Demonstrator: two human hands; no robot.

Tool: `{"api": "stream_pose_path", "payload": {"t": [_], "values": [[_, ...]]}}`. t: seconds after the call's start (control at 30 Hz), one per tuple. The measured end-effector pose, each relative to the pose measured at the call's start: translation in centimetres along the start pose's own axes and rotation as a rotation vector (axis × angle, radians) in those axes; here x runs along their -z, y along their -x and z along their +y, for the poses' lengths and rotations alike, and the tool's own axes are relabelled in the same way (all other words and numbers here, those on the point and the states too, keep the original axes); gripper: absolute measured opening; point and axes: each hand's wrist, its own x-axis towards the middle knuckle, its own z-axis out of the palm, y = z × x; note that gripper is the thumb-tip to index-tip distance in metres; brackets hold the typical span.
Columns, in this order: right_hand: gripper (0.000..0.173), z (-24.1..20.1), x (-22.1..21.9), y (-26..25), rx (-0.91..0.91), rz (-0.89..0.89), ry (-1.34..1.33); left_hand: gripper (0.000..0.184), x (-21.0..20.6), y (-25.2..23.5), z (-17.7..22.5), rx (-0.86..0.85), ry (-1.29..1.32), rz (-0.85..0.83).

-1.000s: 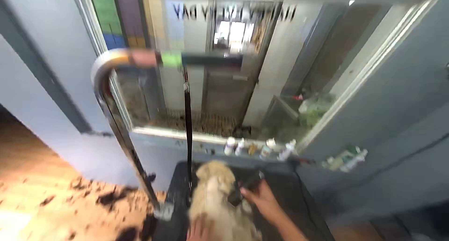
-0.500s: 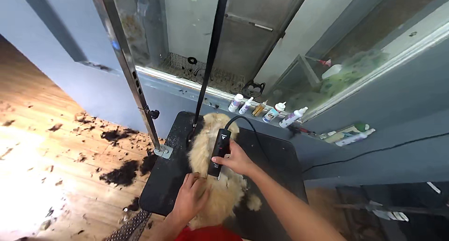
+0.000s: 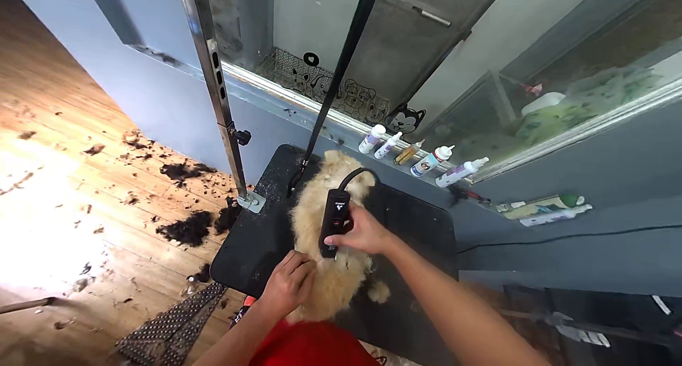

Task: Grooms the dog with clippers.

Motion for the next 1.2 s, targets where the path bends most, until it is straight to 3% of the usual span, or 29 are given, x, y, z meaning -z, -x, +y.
{"api": "stream_pose_path", "payload": {"t": [0.1, 0.2, 0.27, 0.37, 0.47, 0.53, 0.63, 0.7, 0.83, 0.9, 1.0, 1.07, 1.13, 1.2], "values": [[0.065, 1.2, 2.4, -1.2, 0.118, 0.222, -0.089, 0.014, 0.0, 0.4, 0.1, -0.004, 0.000, 0.005], [0.077, 2.5, 2.2, -1.1, 0.098, 0.318, -0.066, 0.013, 0.3, 0.1, 0.0, 0.009, -0.002, 0.002], [0.077, 2.2, -0.3, 0.6, 0.041, 0.218, -0.021, 0.013, 0.7, -0.1, -0.3, 0.000, 0.005, 0.018], [0.068, 1.1, -3.5, 3.0, 0.043, -0.068, 0.031, 0.015, 1.2, 0.4, -0.6, -0.031, 0.027, 0.057], [0.055, 0.2, -2.1, 3.3, 0.129, -0.231, 0.028, 0.016, 1.3, 0.6, -0.5, -0.011, 0.023, 0.063], [0.054, 0.7, -0.1, 2.8, 0.190, -0.023, -0.055, 0.016, 1.3, 0.5, -0.6, -0.002, 0.009, 0.034], [0.070, 1.8, 2.2, 0.6, 0.157, 0.416, -0.116, 0.018, 1.2, 0.5, -0.9, -0.014, -0.001, 0.009], [0.074, 2.5, 1.7, -0.5, 0.074, 0.529, -0.102, 0.019, 1.5, 0.0, -1.1, -0.011, -0.014, 0.047], [0.074, 1.9, -4.2, 1.0, -0.020, 0.387, 0.028, 0.030, 3.4, -4.0, -0.1, 0.128, 0.078, 0.218], [0.067, 1.4, -6.3, 2.5, 0.082, 0.188, 0.140, 0.033, 4.3, -7.6, 1.0, 0.187, 0.236, 0.239], [0.048, 1.2, -5.5, 3.9, 0.384, -0.049, 0.156, 0.029, 3.5, -13.2, 1.3, 0.299, 0.561, 0.062], [0.048, 1.1, -3.5, 4.3, 0.517, -0.051, -0.039, 0.026, 1.6, -15.1, 0.5, 0.431, 0.595, -0.174], [0.053, 0.5, -0.8, 4.4, 0.499, 0.114, -0.157, 0.026, -0.5, -15.1, -0.5, 0.424, 0.314, -0.392], [0.055, 0.1, 2.3, 3.1, 0.346, 0.381, -0.119, 0.038, -2.0, -13.8, -1.0, 0.339, -0.011, -0.454]]}}
